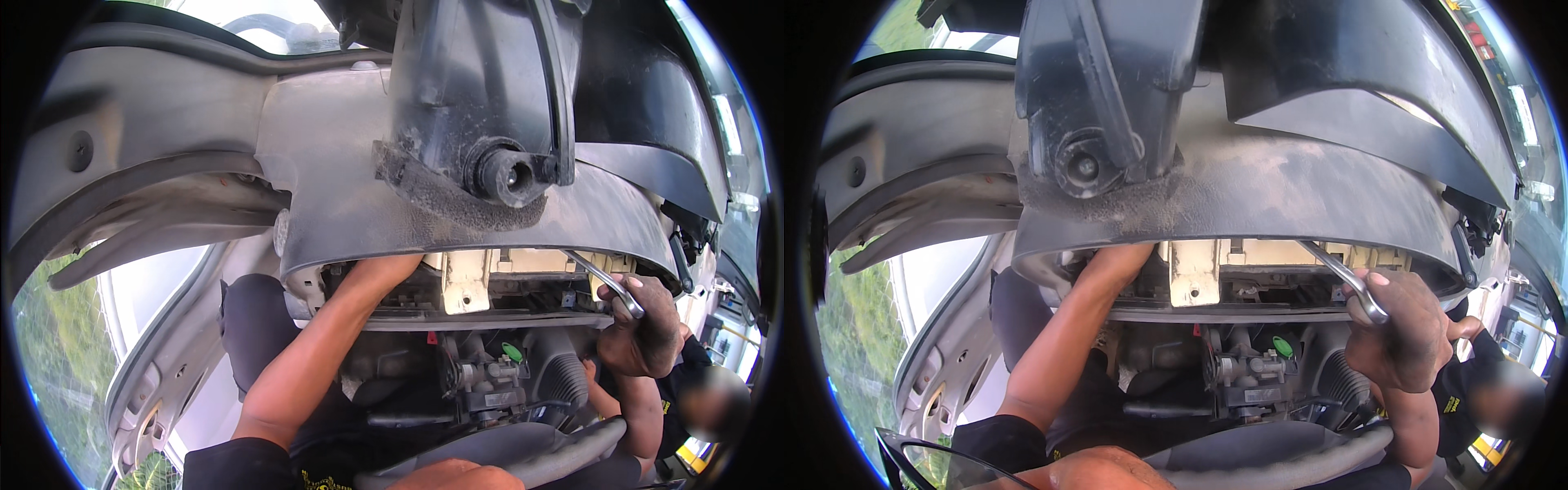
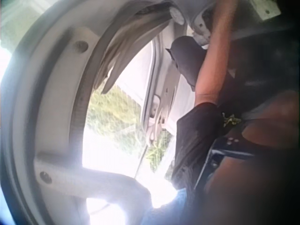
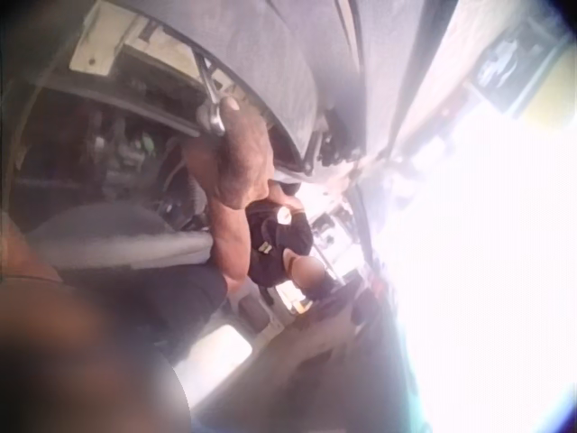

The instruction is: The person installs a dashboard instrument cluster into a vehicle. They align the cluster, use a wrench to tighten screws, and secure the panel while another person observes.

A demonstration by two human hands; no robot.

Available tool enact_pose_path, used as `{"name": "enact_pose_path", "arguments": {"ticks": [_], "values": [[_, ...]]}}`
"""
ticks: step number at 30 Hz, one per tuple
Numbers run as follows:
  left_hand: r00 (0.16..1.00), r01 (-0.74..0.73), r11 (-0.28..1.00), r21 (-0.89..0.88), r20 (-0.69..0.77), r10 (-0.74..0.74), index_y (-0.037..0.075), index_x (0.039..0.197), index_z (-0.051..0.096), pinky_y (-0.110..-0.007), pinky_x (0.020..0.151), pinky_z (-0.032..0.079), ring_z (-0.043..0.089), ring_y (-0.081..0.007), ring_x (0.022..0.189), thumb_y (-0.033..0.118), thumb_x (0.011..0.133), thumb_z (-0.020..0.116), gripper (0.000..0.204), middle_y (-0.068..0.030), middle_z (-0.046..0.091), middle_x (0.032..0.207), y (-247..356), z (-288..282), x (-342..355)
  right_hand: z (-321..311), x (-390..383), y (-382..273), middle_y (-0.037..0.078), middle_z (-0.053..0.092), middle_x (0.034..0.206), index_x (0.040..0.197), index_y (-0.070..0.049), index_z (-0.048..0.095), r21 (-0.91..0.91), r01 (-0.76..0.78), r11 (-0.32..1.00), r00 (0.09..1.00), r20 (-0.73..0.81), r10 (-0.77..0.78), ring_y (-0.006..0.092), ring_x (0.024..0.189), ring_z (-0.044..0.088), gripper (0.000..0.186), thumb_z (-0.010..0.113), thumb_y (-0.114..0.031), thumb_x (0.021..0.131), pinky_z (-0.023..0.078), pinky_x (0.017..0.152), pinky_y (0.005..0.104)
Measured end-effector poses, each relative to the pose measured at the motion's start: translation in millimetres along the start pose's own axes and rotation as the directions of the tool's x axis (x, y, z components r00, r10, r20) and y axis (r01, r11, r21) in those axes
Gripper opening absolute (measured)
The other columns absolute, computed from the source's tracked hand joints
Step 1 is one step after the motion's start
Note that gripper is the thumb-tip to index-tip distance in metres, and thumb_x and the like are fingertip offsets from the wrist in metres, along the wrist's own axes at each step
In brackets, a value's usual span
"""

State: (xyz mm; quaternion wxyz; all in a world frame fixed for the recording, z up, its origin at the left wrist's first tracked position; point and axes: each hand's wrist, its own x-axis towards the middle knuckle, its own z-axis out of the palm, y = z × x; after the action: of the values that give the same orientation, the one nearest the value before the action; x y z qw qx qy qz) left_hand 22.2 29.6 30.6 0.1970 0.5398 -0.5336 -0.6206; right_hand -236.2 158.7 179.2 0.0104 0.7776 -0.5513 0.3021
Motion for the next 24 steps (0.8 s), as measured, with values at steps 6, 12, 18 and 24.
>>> {"name": "enact_pose_path", "arguments": {"ticks": [6,12,18,24], "values": [[0.994,0.084,0.990,0.112,0.062,-0.091,-0.003,0.140,0.063,-0.040,0.111,0.045,0.057,-0.0247,0.129,0.026,0.108,0.062,0.043,-0.0177,0.063,0.142,-12.9,-5.4,7.1,-1.0,-4.8,2.3,0.017,0.077,0.090,0.125,0.001,0.061,0.053,-0.071,0.996,0.997,-0.005,0.071,0.0252,0.077,0.076,0.033,0.069,0.010,0.094,0.060,0.070,0.0322],[0.997,0.072,0.996,0.053,0.036,-0.074,-0.003,0.140,0.063,-0.040,0.110,0.046,0.057,-0.0243,0.129,0.026,0.108,0.062,0.043,-0.0173,0.063,0.141,-17.5,-3.1,6.9,-7.0,-2.6,2.0,0.014,0.078,0.090,0.130,-0.004,0.058,0.019,-0.098,0.995,0.994,0.042,0.097,0.0248,0.079,0.078,0.044,0.068,0.012,0.090,0.060,0.076,0.0328],[0.998,0.067,0.998,0.019,0.014,-0.067,-0.003,0.140,0.063,-0.039,0.109,0.046,0.057,-0.0239,0.128,0.025,0.108,0.063,0.042,-0.0169,0.064,0.140,-19.4,-0.4,8.6,-10.3,-8.6,4.1,0.014,0.078,0.090,0.130,-0.004,0.058,0.050,-0.134,0.990,0.989,0.071,0.130,0.0260,0.080,0.078,0.043,0.068,0.010,0.091,0.061,0.076,0.0335],[0.998,0.063,0.998,0.002,0.000,-0.063,-0.003,0.139,0.063,-0.039,0.109,0.046,0.057,-0.0235,0.127,0.025,0.108,0.063,0.042,-0.0165,0.064,0.139,-20.2,-0.2,6.8,5.6,-6.1,10.8,0.020,0.077,0.089,0.123,0.001,0.063,0.141,-0.146,0.979,0.989,0.013,0.146,0.0275,0.081,0.077,0.028,0.067,0.007,0.096,0.062,0.073,0.0357]]}}
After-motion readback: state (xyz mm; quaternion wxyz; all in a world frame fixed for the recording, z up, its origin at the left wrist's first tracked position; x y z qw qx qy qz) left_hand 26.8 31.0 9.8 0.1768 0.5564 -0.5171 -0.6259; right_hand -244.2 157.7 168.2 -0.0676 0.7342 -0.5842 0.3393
